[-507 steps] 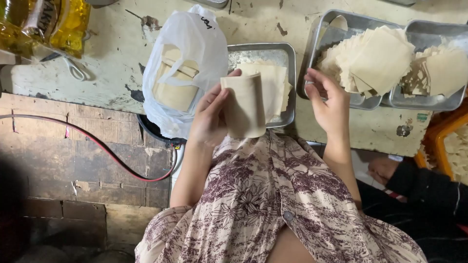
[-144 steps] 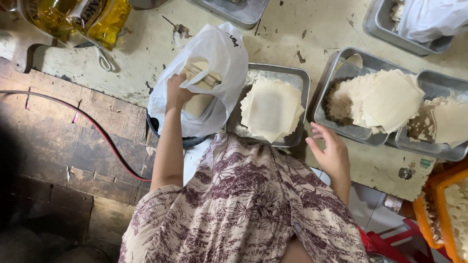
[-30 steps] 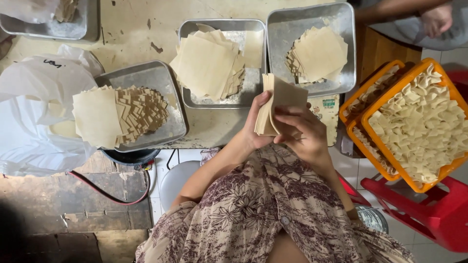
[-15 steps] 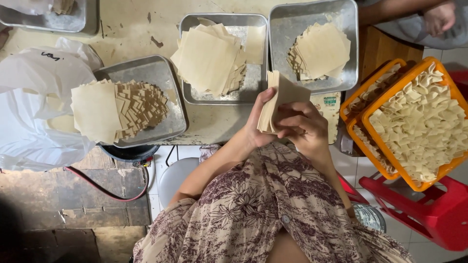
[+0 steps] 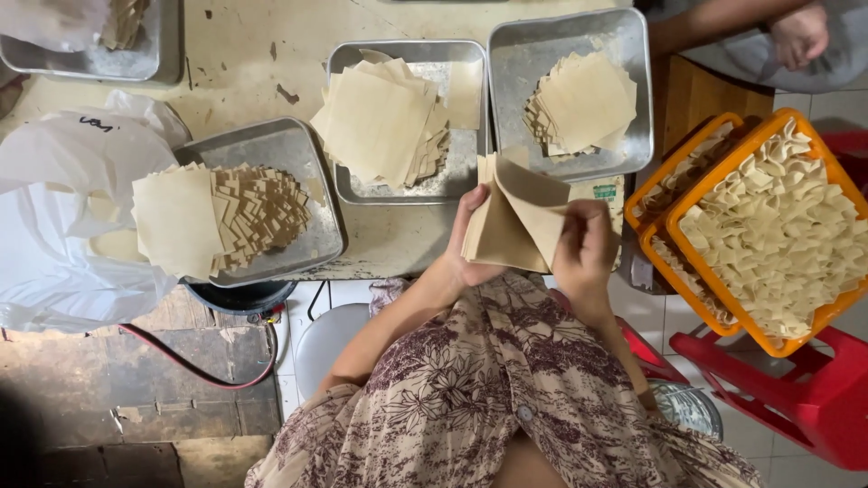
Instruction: Separating thin dough wrappers from stacks and organizing them into trays.
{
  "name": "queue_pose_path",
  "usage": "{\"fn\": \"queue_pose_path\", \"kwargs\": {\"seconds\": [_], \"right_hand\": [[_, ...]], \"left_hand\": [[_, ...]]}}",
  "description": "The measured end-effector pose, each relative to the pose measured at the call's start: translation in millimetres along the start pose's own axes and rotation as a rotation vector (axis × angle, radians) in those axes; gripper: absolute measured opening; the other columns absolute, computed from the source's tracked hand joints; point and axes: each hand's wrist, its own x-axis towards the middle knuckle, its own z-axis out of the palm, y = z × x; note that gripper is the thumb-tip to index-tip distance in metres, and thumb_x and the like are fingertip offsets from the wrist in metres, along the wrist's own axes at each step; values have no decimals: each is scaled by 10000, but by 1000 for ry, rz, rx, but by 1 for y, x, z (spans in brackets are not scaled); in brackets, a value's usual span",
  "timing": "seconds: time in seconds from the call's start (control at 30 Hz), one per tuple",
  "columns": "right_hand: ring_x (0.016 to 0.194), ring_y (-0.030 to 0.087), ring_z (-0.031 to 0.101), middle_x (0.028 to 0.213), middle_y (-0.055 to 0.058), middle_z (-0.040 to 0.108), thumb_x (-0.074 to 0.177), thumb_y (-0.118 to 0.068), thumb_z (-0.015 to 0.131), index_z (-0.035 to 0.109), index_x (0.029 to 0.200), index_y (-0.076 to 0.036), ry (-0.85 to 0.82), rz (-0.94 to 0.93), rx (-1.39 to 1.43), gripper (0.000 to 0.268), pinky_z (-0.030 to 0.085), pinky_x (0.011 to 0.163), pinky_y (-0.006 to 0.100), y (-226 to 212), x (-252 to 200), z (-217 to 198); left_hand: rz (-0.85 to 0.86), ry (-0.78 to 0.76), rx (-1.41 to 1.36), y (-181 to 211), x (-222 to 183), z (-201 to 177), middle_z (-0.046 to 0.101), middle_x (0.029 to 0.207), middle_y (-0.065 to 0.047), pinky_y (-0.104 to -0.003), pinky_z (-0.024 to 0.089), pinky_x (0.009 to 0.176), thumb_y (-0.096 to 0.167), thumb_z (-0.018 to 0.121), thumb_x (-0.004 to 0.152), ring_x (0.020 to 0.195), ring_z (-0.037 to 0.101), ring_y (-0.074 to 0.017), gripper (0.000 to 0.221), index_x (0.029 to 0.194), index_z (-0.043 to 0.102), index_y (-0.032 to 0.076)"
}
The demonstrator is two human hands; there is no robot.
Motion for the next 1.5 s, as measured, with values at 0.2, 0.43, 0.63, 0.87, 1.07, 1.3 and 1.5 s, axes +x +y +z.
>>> {"fn": "queue_pose_path", "kwargs": {"seconds": [0.2,0.43,0.63,0.87,1.07,1.3,1.5], "right_hand": [[739,304,721,874,100,722,1003,-5,608,629,954,-1,26,-140,-115,54,586,668,335,-20,8,15],[706,289,716,827,79,698,1014,-20,622,623,957,-3,45,-106,-163,60,594,645,326,1,-8,4],[570,197,562,794,119,610,1096,-91,526,588,1009,30,121,-54,-92,162,538,557,316,24,-16,2],[532,190,524,754,88,584,1080,-56,551,595,1011,0,17,-2,-188,99,474,510,273,3,-17,-7],[503,140,481,731,71,575,1061,-29,526,595,1014,-6,6,165,-42,87,438,495,263,8,-25,-9],[776,92,508,895,31,529,1125,-212,469,567,1141,-61,215,605,189,181,421,756,237,-8,-11,-32],[978,145,578,1062,26,579,1104,-294,503,520,1186,-97,516,783,405,213,466,992,323,-26,55,-39]], "left_hand": [[21,-15,257,-9,-4,-10,697,1158,-120,-449,585,908,455,625,967,1018,712,-278,506,1268,630,48],[25,-48,299,-8,-2,-11,664,1052,-155,-503,539,864,196,611,910,912,688,-312,391,1244,604,-7],[-27,-28,179,-2,-7,2,653,945,-128,-453,526,826,112,549,800,810,647,-253,393,1176,606,13],[-62,-4,205,-12,-2,-40,665,971,-158,-480,552,800,246,591,801,798,683,-283,513,1244,568,-11],[48,-49,486,8,-21,18,677,837,-133,-361,542,730,104,625,785,711,677,-203,284,1046,638,-7],[664,-422,1188,6,-13,-209,728,967,-248,-411,569,673,123,902,689,797,709,-293,462,1042,663,-57],[-259,171,282,12,-35,-148,654,1035,-324,-514,545,863,-126,511,653,890,682,-419,496,1142,581,-163]]}}
